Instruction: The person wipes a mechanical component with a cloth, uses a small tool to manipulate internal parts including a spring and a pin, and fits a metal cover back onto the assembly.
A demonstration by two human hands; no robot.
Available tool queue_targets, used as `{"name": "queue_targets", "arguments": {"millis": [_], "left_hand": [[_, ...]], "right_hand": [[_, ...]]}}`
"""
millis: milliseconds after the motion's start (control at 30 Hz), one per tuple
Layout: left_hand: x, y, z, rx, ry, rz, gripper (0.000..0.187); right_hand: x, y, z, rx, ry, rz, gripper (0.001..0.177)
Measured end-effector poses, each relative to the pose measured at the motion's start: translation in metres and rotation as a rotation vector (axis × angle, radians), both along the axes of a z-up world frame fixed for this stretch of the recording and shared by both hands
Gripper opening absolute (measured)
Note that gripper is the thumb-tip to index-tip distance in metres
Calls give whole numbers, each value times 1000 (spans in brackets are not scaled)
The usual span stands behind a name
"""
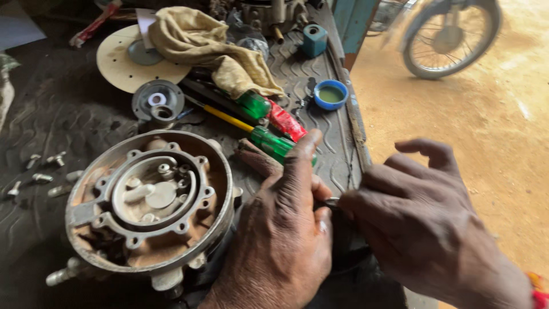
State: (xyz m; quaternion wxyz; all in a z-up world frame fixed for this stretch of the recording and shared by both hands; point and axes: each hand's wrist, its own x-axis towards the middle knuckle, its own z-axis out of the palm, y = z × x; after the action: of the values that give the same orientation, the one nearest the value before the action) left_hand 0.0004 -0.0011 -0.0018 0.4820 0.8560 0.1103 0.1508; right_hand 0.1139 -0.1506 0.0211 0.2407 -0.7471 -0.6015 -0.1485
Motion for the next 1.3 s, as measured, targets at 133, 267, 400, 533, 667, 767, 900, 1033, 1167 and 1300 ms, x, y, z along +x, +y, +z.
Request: {"name": "queue_targets", "arguments": {"millis": [133, 267, 400, 533, 667, 767, 900, 1033, 1167, 1300], "left_hand": [[3, 0, -2, -1, 44, -1, 86], [3, 2, -2, 51, -28, 0, 84], [2, 3, -3, 63, -56, -14, 81], [-1, 3, -3, 77, -81, -31, 77], [-2, 2, -1, 109, -70, -32, 74], [-5, 2, -3, 236, -149, 35, 66], [-20, 2, -4, 403, -261, 112, 56], [-33, -12, -4, 560, -420, 135, 45], [-43, -31, -5, 671, -586, 135, 35], [-67, -23, 11, 716, -699, 168, 25]], "right_hand": [[6, -1, -3, -17, -35, -17, 19], [9, -4, -8, -198, -34, -50, 28], [8, -7, -11, -156, -113, -124, 23], [5, -8, -13, -131, -68, -74, 16], [9, -11, -8, -209, -43, -116, 15], [6, -15, -9, -63, 49, -148, 16], [12, -16, -5, 195, 262, -278, 15], [26, -3, 1, 302, 479, -356, 17], [49, 45, 10, 207, 696, -309, 24], [55, 92, 12, 103, 659, -384, 24]]}}
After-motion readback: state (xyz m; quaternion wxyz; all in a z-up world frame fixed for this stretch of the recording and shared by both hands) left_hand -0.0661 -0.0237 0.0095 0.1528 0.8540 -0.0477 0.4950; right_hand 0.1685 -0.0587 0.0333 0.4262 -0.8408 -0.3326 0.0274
